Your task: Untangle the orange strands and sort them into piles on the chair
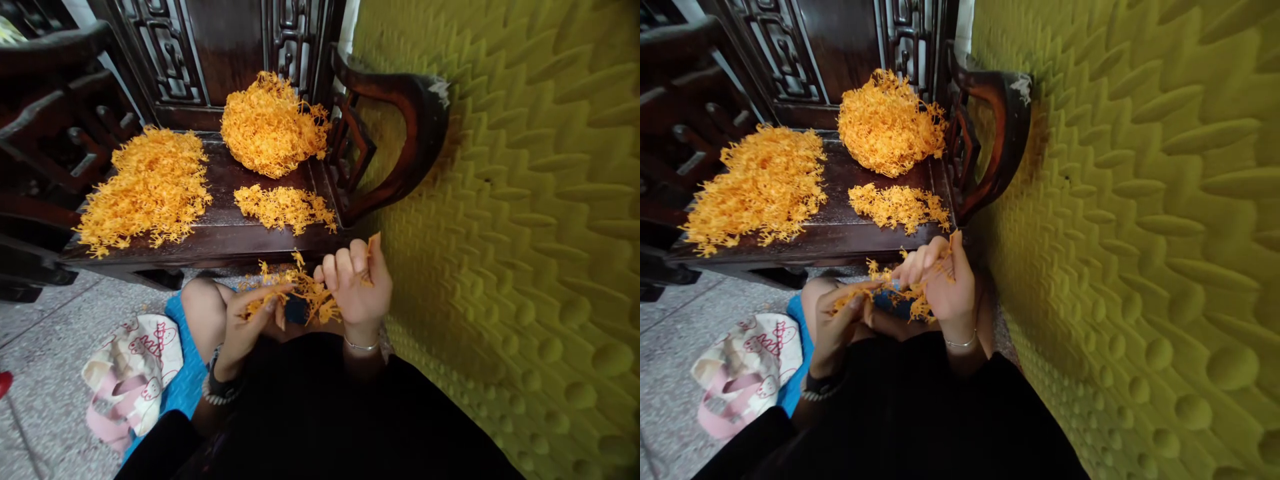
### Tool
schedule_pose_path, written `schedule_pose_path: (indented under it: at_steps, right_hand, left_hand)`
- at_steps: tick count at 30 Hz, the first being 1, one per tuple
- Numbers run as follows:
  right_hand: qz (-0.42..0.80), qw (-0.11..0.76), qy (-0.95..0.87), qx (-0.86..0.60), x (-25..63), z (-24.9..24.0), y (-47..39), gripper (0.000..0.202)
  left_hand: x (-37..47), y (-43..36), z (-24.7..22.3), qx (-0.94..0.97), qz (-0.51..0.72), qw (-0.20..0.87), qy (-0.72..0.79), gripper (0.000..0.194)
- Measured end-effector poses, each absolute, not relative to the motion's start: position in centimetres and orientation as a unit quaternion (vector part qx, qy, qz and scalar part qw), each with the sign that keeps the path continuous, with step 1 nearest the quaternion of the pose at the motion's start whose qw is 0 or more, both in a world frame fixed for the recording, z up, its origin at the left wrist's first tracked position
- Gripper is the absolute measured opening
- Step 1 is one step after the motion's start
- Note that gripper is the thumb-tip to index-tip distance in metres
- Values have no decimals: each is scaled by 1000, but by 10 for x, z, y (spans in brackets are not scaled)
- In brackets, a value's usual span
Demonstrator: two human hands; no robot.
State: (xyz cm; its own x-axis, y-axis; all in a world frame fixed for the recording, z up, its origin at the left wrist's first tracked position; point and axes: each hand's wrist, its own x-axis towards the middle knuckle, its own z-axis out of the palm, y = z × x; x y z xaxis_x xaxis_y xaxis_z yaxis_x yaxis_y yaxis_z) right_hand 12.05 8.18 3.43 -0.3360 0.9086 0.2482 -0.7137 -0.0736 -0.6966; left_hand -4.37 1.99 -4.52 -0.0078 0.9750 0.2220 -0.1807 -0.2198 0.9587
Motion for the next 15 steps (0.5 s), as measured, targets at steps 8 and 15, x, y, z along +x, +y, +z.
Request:
schedule_pose_path:
  at_steps: [8,15]
  right_hand:
    - [802,558,-184,-107,113,35,92,46]
    - [865,462,-184,-62,113,22,96,44]
  left_hand:
    - [-18,40,-51,537,558,468,426,44]
    - [-12,46,-35,689,489,420,330,46]
